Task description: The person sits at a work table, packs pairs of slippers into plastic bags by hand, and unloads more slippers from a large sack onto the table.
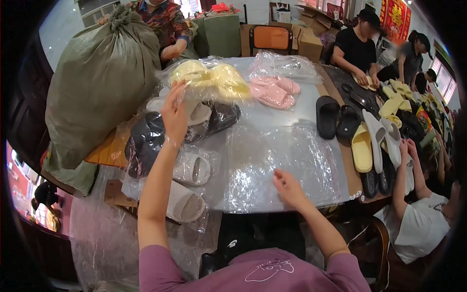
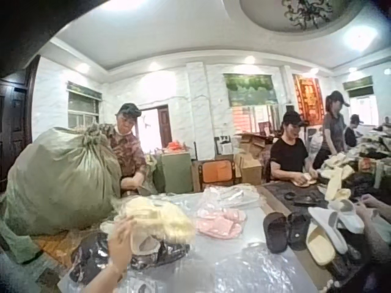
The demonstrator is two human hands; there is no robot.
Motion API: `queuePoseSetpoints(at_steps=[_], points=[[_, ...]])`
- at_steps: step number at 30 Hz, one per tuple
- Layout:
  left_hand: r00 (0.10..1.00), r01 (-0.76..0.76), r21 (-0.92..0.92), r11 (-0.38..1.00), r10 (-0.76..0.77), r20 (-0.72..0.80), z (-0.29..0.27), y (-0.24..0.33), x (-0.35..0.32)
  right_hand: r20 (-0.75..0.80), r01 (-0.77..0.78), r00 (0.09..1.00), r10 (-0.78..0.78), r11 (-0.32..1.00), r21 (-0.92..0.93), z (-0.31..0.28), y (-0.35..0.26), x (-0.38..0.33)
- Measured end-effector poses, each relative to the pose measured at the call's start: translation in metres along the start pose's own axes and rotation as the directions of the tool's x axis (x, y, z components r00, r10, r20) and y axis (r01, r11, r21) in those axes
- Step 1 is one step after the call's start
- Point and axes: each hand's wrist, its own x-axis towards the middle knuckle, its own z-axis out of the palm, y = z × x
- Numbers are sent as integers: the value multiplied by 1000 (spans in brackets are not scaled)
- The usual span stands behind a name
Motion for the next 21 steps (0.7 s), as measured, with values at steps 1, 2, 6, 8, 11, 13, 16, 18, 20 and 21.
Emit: queuePoseSetpoints(at_steps=[1,2,6,8,11,13,16,18,20,21], points=[[999,41,-125,991,-39,22,4,20,-19,99,-174,985,144,832,526,0,-8,8],[995,98,-207,973,-89,54,-3,36,-38,257,-312,948,189,388,867,1,-21,18],[904,388,-568,726,-180,388,-22,60,-106,289,-291,954,-80,-21,956,5,-29,51],[882,408,-574,710,-144,449,-20,63,-109,189,-189,982,-33,-20,982,3,-21,43],[837,465,-563,683,-131,532,-11,55,-90,93,-110,993,77,262,959,-10,-27,2],[826,545,-508,667,-323,462,22,56,-83,-199,186,975,97,129,974,-20,-44,-22],[550,831,-430,354,-637,540,46,7,-80,-252,206,950,186,235,950,-20,-32,-35],[274,932,-361,20,-693,667,46,-36,-105,7,-35,989,150,188,982,-37,-12,-51],[137,978,-209,-24,-683,717,29,-62,-134,419,-498,863,282,610,616,-60,12,-68],[165,984,-156,89,-790,591,34,-46,-147,265,-417,903,337,836,357,-73,8,-79]])
